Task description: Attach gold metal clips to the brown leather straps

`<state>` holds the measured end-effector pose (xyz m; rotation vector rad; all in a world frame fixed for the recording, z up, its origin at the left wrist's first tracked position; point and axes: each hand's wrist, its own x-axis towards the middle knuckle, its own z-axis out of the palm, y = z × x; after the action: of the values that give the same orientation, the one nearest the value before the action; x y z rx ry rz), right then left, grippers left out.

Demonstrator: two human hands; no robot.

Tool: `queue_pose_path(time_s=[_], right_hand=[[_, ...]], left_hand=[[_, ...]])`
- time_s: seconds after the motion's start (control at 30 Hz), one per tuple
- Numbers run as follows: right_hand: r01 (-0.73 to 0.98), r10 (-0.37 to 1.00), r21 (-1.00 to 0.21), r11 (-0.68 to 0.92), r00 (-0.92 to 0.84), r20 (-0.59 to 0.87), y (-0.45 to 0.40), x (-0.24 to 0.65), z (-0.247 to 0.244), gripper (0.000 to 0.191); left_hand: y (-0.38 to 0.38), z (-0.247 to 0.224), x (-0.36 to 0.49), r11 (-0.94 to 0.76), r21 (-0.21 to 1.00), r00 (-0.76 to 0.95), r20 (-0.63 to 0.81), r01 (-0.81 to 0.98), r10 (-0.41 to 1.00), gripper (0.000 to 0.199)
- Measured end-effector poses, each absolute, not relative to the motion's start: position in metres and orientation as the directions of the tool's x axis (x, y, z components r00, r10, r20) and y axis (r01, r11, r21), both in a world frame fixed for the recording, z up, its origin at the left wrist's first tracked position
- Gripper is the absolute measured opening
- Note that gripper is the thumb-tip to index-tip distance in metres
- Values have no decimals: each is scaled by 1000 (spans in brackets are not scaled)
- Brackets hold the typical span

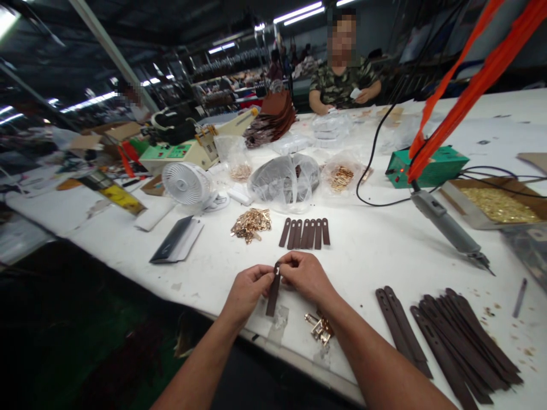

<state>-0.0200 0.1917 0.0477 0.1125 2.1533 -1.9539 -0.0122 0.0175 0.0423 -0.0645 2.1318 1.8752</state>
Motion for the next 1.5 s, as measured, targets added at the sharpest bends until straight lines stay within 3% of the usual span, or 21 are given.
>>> queue_pose_path(time_s=[0.17, 0.43, 0.73, 1.13, 1.33, 1.5], right_hand=[[145, -176, -984, 107, -971, -162, 192, -19, 39, 35], [118, -211, -985, 124, -967, -142, 192, -17, 43, 49], [46, -180, -973, 227, -980, -88, 185, -16, 42, 47], [1, -137, -987, 161, -990, -23, 182, -17, 38, 32], [-22, -3, -937, 347, -1000, 23, 226, -39, 61, 35], [160, 184, -853, 497, -980, -77, 293, -77, 71, 37]], left_hand=[[22, 40, -12, 81, 969, -965, -243, -235, 95, 34], [18, 41, -13, 2, 964, -949, -263, -267, 174, 42], [20, 35, -15, 43, 969, -960, -248, -245, 129, 46], [19, 34, -17, 63, 979, -968, -202, -194, 147, 50], [16, 29, -12, 154, 982, -982, -133, -112, 137, 49], [14, 28, -7, 259, 965, -989, -79, -45, 123, 44]])
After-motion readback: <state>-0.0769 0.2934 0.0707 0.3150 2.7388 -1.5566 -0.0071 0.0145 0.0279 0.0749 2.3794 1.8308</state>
